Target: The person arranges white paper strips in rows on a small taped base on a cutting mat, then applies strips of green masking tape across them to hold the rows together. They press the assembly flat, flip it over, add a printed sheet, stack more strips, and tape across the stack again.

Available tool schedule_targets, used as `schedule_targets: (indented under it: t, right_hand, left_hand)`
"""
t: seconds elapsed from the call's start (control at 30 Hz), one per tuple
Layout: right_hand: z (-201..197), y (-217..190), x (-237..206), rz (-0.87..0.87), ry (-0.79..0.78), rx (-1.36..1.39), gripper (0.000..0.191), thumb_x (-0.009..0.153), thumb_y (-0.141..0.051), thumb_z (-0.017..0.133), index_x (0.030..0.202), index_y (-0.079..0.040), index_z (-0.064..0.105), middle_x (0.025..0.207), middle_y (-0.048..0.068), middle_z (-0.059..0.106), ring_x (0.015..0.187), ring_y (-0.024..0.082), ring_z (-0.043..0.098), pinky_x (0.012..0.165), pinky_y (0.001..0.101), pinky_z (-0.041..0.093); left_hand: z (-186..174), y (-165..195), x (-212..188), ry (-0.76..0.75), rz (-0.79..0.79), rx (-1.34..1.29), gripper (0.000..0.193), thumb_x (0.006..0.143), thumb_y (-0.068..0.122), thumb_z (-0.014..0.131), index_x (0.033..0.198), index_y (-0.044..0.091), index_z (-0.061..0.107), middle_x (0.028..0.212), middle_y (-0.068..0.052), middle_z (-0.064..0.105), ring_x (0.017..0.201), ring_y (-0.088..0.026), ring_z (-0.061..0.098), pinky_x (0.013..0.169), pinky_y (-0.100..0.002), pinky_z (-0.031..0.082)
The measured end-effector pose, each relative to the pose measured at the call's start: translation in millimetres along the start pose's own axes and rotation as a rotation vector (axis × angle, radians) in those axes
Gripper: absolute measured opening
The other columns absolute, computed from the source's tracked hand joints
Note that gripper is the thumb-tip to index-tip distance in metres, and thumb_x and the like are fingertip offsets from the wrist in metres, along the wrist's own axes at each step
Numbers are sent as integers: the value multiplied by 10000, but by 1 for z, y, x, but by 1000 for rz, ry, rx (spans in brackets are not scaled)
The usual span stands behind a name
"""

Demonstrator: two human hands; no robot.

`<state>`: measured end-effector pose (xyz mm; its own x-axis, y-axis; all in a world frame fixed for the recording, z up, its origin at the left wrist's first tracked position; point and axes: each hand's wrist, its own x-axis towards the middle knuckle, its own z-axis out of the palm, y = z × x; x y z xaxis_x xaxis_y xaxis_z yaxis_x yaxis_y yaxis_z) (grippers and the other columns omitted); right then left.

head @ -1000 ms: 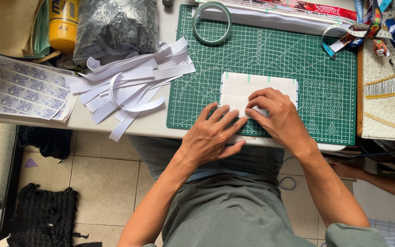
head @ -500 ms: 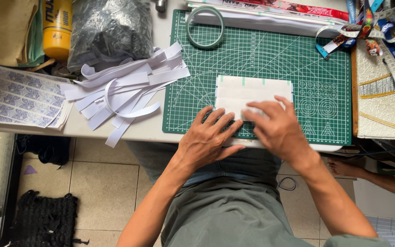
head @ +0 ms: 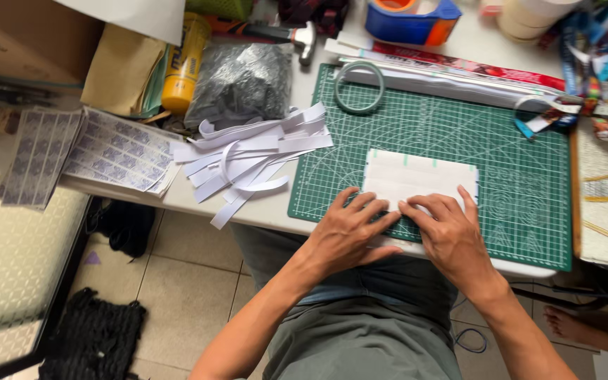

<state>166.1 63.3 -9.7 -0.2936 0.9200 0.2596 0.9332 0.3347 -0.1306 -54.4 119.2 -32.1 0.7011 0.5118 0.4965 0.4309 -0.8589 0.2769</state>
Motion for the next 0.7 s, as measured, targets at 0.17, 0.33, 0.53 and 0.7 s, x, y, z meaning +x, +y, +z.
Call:
schedule_targets:
  t: [0.17,0.33,0.53,0.7]
  right_hand:
    - [2,20,-25,70,88,120,513,868,-52,617,1378,-106,635,1429,102,604,1350,274,537,1196,632,300]
    - [-2,50,-61,205,205,19,445,1026,-258,602,1432,-78,594,1499,107,558,1414,294,493,1254,609,328]
    - [24,70,-73,507,482,147,427,1208,-366,468,1439,-27,587,1457,175,599,1367,331,548,1253,528,368]
    - [29,59,-77,549,528,37,428,1166,-325,516,1442,-14,614,1435,182,633,1363,349,572,1261,548,312]
  left_hand:
    - [-2,3,2,-8,-61,-89,544,905,563,714,1237,133,677,1176,-84,652,1169,-262,611,1117,-499,426]
    - [-4,11,2,20,-106,-76,529,917,566,696,1222,135,663,1199,-90,651,1195,-281,606,1137,-477,425]
    - [-3,14,-1,19,-115,-47,690,903,606,691,1349,83,635,1285,-116,636,1266,-293,597,1169,-481,420]
    - [5,5,-11,190,-127,-44,638,823,466,772,1275,35,640,1276,-155,641,1275,-364,583,1140,-512,435]
